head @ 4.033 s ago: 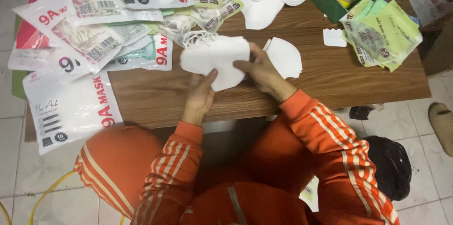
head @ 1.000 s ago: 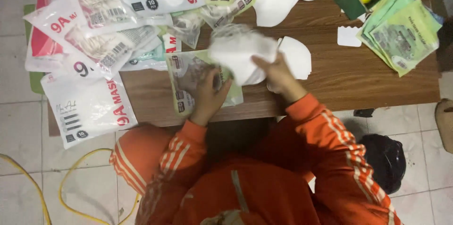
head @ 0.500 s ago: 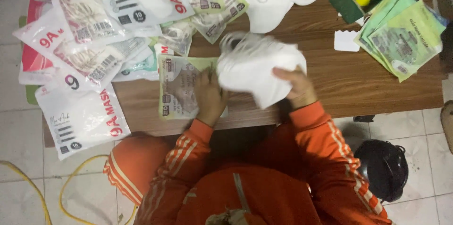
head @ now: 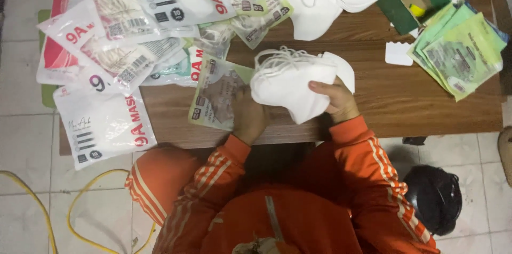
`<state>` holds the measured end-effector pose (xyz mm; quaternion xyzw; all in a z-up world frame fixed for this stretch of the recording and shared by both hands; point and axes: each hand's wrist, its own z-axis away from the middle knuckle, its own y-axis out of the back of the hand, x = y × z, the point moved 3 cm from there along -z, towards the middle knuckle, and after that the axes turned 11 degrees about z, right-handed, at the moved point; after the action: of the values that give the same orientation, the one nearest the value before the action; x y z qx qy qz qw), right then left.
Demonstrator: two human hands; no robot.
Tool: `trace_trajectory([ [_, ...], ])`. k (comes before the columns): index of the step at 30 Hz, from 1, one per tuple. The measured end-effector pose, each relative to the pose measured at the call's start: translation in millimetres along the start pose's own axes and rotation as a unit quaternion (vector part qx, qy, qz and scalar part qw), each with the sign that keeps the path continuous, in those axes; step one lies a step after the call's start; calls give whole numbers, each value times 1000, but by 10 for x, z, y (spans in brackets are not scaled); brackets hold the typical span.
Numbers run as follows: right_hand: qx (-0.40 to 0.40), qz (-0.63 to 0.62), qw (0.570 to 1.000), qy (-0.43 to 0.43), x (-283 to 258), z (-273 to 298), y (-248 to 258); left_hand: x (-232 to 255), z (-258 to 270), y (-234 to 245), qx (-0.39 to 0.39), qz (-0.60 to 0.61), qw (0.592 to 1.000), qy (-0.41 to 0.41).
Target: Picking up individual face masks from a pile, inspecting them, and stacking them neatly on a wooden surface for packaging.
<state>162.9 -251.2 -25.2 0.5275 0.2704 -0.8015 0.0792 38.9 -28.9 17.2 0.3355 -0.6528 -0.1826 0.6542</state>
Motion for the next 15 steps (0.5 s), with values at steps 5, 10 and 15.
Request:
trace_trajectory([
  [5, 26, -11, 999, 30, 108, -62, 502, -416, -27, -78, 2, 33, 999, 33],
  [10, 55, -24, 997, 39, 468, -29, 955, -562, 17, -109, -20, 113, 991, 75],
  [15, 26, 8, 993, -116, 756, -37, -37, -678, -12, -208, -30, 174, 982, 62],
])
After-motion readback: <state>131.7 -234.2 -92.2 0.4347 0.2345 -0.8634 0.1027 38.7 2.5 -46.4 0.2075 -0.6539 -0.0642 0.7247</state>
